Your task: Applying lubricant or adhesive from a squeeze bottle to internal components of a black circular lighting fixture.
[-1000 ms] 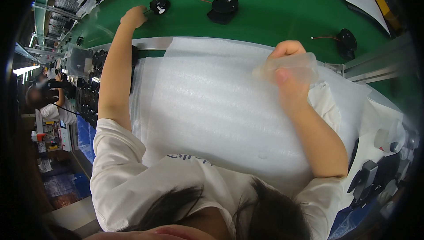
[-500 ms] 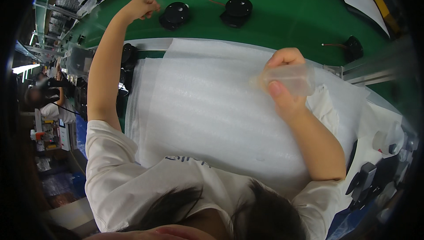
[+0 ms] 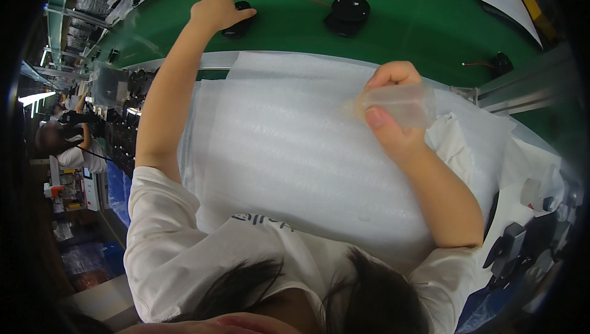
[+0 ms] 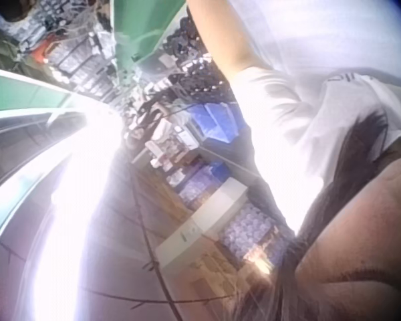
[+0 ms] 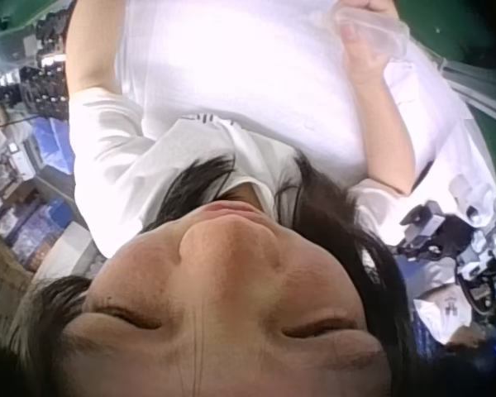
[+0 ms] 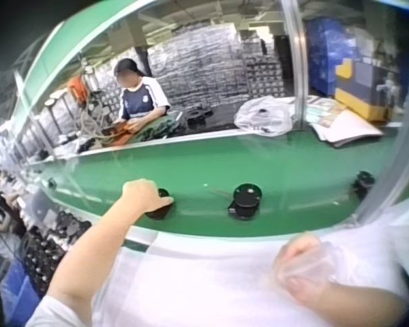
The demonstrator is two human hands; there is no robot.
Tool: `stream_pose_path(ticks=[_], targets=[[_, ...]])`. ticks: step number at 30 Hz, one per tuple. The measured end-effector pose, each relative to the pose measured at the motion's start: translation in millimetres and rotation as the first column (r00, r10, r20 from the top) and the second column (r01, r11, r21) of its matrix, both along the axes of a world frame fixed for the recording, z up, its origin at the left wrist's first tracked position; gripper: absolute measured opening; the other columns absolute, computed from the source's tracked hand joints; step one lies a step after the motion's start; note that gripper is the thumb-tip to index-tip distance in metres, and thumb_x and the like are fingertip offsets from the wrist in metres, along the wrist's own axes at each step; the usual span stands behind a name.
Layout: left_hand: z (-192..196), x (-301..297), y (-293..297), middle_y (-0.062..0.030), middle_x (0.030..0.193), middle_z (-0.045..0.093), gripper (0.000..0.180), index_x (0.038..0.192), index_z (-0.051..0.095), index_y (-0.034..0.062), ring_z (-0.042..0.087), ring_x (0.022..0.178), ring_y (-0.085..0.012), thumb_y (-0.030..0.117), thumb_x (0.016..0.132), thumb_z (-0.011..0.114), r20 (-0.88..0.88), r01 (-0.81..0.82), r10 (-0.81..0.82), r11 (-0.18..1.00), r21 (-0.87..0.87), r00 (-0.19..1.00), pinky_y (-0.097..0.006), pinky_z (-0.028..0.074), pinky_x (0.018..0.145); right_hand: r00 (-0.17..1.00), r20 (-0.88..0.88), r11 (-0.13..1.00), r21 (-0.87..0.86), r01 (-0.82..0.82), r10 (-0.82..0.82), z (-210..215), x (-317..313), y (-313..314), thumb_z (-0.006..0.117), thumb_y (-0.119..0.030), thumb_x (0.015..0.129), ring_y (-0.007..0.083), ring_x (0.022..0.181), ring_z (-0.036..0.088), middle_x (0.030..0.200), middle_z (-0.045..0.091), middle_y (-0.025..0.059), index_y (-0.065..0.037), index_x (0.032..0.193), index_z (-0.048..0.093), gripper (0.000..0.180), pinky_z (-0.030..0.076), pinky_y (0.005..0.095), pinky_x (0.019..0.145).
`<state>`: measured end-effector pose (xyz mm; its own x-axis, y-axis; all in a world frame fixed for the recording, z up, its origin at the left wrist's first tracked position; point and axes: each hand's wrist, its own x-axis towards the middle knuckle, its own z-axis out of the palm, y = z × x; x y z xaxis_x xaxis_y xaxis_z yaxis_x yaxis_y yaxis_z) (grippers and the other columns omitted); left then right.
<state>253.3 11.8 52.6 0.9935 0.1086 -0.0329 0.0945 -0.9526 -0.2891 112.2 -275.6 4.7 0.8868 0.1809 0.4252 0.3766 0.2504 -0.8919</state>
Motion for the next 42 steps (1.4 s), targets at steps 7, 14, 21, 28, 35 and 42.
stream_pose_path(ticks=[7, 14, 21, 28, 35, 42], targets=[[-16.6, -24.8, -14.6, -0.0177, 0.093, 0.057, 0.053, 0.098, 0.052, -0.0024, 0.056, 0.084, -0.0285, 0.036, 0.062, 0.064, 0.314, 0.218, -0.087, 0.885, -0.41, 0.945, -0.034, 0.047, 0.07, 0.999, 0.042, 0.996, 0.089, 0.012, -0.016, 0.0, -8.9, 1.1, 0.069, -0.03, 0.067, 0.0097, 0.067, 0.046, 0.077, 0.049, 0.0059, -0.004, 0.095, 0.04, 0.048, 0.039, 0.022, 0.06], [-15.5, -104.8, -87.1, -0.0144, 0.108, 0.038, 0.049, 0.098, 0.047, -0.0013, 0.051, 0.092, -0.0273, 0.0, 0.055, 0.071, 0.866, 0.893, -0.219, 0.096, -0.44, 0.45, -0.037, 0.047, 0.078, 0.746, 0.665, 0.976, -0.178, 0.124, 0.027, 48.0, -19.3, -23.9, 0.063, -0.043, 0.07, 0.0171, 0.06, 0.041, 0.073, 0.047, 0.008, -0.011, 0.098, 0.036, 0.051, 0.03, 0.0316, 0.057], [-27.7, -136.4, -94.4, -0.0238, 0.098, 0.049, 0.032, 0.088, 0.049, -0.0051, 0.049, 0.094, -0.0377, 0.004, 0.059, 0.058, 0.878, 0.818, -0.366, -0.369, -0.442, 0.309, -0.043, 0.038, 0.087, 0.653, 0.754, 0.932, -0.188, 0.309, -0.064, 63.1, -38.5, -15.0, 0.051, -0.052, 0.077, 0.018, 0.061, 0.039, 0.076, 0.046, 0.0066, -0.017, 0.098, 0.034, 0.045, 0.026, 0.0357, 0.061], [-15.0, -145.3, -105.2, -0.0133, 0.073, 0.045, 0.018, 0.068, 0.049, 0.0005, 0.051, 0.086, -0.039, 0.011, 0.056, 0.056, 0.867, 0.872, -0.468, -0.337, -0.355, 0.172, -0.055, 0.037, 0.085, 0.656, 0.753, 0.892, -0.256, 0.374, -0.059, 67.7, -42.8, -23.2, 0.054, -0.046, 0.077, 0.0195, 0.064, 0.038, 0.079, 0.046, 0.0077, -0.018, 0.102, 0.034, 0.043, 0.027, 0.0389, 0.063], [-14.4, -149.6, -102.2, -0.0117, 0.07, 0.043, 0.01, 0.066, 0.047, 0.0054, 0.052, 0.083, -0.0388, 0.009, 0.06, 0.054, 0.891, 0.927, -0.437, -0.269, -0.263, 0.125, -0.057, 0.042, 0.077, 0.718, 0.694, 0.856, -0.403, 0.324, 0.055, 70.8, -46.2, -21.6, 0.055, -0.037, 0.077, 0.0198, 0.065, 0.037, 0.081, 0.046, 0.0091, -0.018, 0.108, 0.034, 0.042, 0.027, 0.0413, 0.067], [-14.6, -146.7, -106.1, -0.0142, 0.074, 0.047, 0.017, 0.066, 0.048, -0.0013, 0.051, 0.08, -0.0404, 0.012, 0.057, 0.054, 0.894, 0.906, -0.407, -0.279, -0.319, 0.189, -0.05, 0.043, 0.077, 0.705, 0.709, 0.842, -0.366, 0.396, -0.023, 67.8, -51.6, -19.2, 0.054, -0.031, 0.077, 0.0194, 0.062, 0.037, 0.08, 0.048, 0.0099, -0.018, 0.104, 0.035, 0.035, 0.027, 0.0422, 0.068]])
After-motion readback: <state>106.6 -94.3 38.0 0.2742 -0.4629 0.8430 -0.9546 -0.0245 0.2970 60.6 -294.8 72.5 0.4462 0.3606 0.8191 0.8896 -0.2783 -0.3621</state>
